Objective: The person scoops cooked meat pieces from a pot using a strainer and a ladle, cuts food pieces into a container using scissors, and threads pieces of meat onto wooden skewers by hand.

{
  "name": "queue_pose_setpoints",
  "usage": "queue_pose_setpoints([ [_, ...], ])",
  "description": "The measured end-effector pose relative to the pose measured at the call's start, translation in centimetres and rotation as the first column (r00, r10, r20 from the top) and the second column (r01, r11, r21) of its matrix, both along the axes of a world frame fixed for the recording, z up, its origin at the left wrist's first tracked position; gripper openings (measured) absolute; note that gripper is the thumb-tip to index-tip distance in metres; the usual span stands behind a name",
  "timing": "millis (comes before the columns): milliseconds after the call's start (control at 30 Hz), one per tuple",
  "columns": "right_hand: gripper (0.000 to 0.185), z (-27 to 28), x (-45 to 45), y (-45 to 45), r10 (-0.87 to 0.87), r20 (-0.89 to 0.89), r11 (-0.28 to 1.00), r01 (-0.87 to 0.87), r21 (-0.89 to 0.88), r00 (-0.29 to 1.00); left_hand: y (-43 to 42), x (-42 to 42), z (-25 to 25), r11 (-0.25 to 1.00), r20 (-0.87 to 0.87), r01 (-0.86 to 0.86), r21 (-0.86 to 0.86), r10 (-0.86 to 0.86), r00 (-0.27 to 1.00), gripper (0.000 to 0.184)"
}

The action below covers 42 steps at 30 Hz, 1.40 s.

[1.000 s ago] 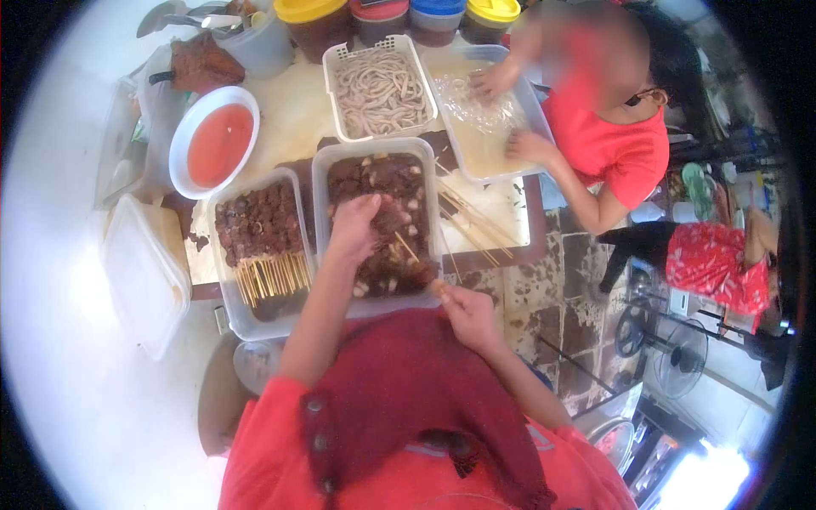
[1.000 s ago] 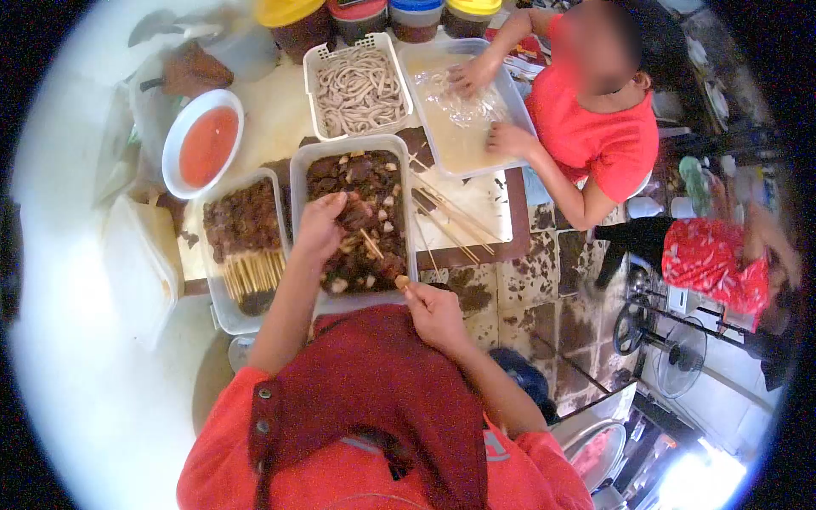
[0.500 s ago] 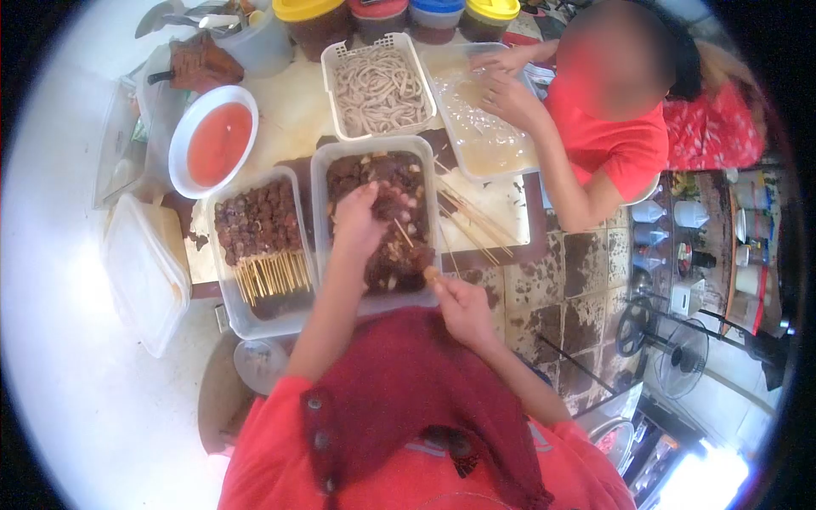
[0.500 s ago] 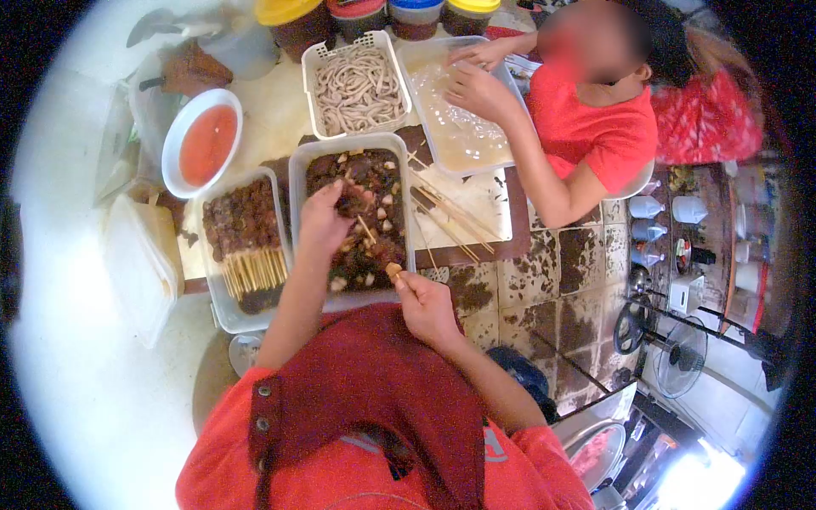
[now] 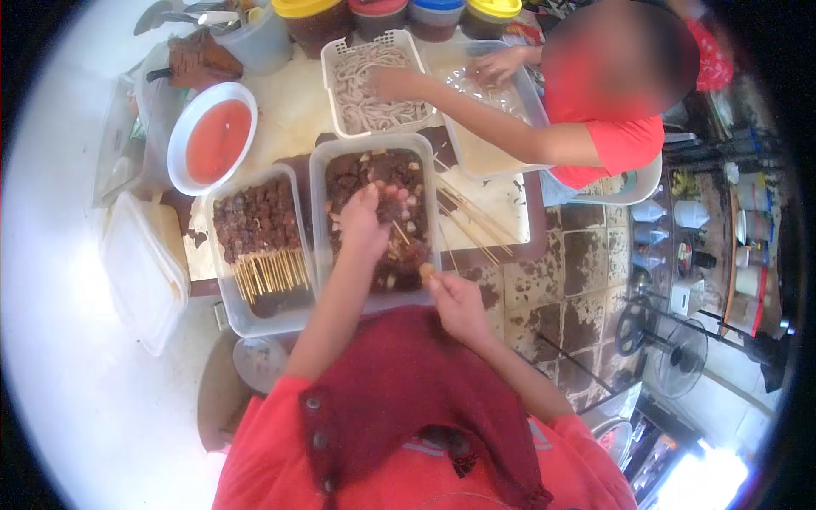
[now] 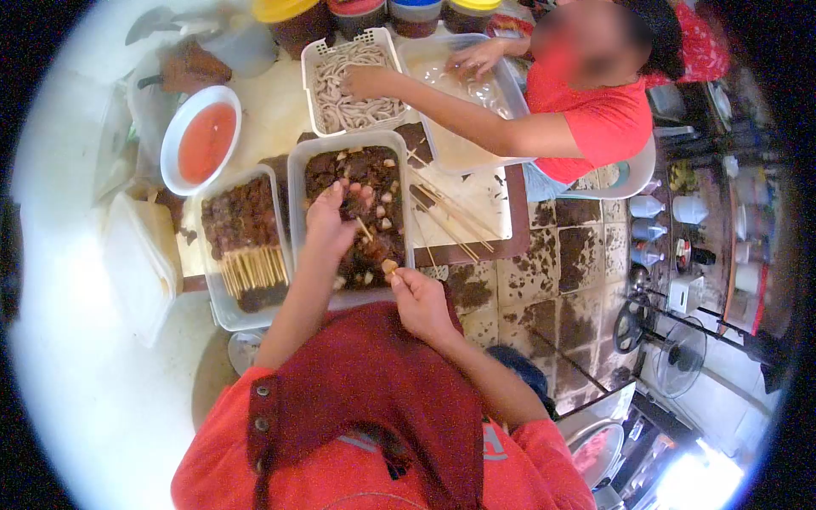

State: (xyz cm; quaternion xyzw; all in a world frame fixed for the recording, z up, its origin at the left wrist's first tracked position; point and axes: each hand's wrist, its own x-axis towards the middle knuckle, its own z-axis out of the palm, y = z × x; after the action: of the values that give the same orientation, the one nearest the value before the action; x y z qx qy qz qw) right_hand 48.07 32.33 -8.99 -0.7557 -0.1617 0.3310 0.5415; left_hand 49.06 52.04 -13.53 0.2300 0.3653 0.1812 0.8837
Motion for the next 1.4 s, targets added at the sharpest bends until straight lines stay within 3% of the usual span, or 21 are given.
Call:
queue_pose_setpoints([
  [233,0.020,0.1,0.6,0.5,0.031,0.028,0.999,-0.030,-0.024,0.999,-0.9,-0.2,-0.3,0.998,0.007,0.043,0.037,-0.044,0.999,0.019],
  [333,0.020,-0.4,0.6,1.0,-0.021,-0.049,0.999,0.023,0.032,0.999,-1.5,-0.2,-0.1,0.997,-0.002,0.061,0.054,-0.061,0.998,0.018],
  [433,0.019,1.1,1.1,1.0,0.017,-0.069,0.999,-0.021,-0.046,0.997,-1.9,-0.2,0.1,0.997,-0.012,0.058,0.051,-0.058,0.998,0.018],
  [533,0.020,0.2,0.8,1.2,-0.031,-0.039,0.998,0.033,0.058,0.999,-2.2,-0.1,0.2,0.997,-0.031,0.070,0.045,-0.069,0.997,0.017],
  [700,0.020,-0.1,0.9,0.8,-0.061,-0.142,0.996,0.069,0.050,0.988,-2.3,-0.3,-0.1,0.995,0.029,0.096,0.009,-0.096,0.995,0.018],
  [800,0.019,-1.4,0.8,0.6,-0.123,-0.207,0.988,0.139,0.062,0.971,-2.9,-0.6,1.6,0.966,0.176,0.150,-0.210,-0.113,0.978,0.020],
  [900,0.019,-1.3,0.9,0.6,-0.128,-0.225,0.985,0.150,0.082,0.966,-4.5,-0.9,1.0,0.977,0.086,0.206,-0.052,-0.201,0.976,0.023],
  [1233,0.019,-1.6,0.8,0.6,-0.126,-0.190,0.987,0.142,0.071,0.974,-5.2,-1.1,-0.1,0.964,-0.035,0.264,0.025,-0.263,0.964,0.024],
  [1333,0.019,-1.6,0.8,0.4,-0.133,-0.201,0.985,0.151,0.079,0.971,-4.4,-1.0,0.4,0.970,0.129,0.241,-0.038,-0.235,0.963,0.023],
  [1400,0.020,-0.7,0.8,0.3,-0.119,-0.251,0.990,0.133,0.041,0.961,-3.4,-0.7,1.0,0.978,0.094,0.209,-0.020,-0.206,0.974,0.022],
])
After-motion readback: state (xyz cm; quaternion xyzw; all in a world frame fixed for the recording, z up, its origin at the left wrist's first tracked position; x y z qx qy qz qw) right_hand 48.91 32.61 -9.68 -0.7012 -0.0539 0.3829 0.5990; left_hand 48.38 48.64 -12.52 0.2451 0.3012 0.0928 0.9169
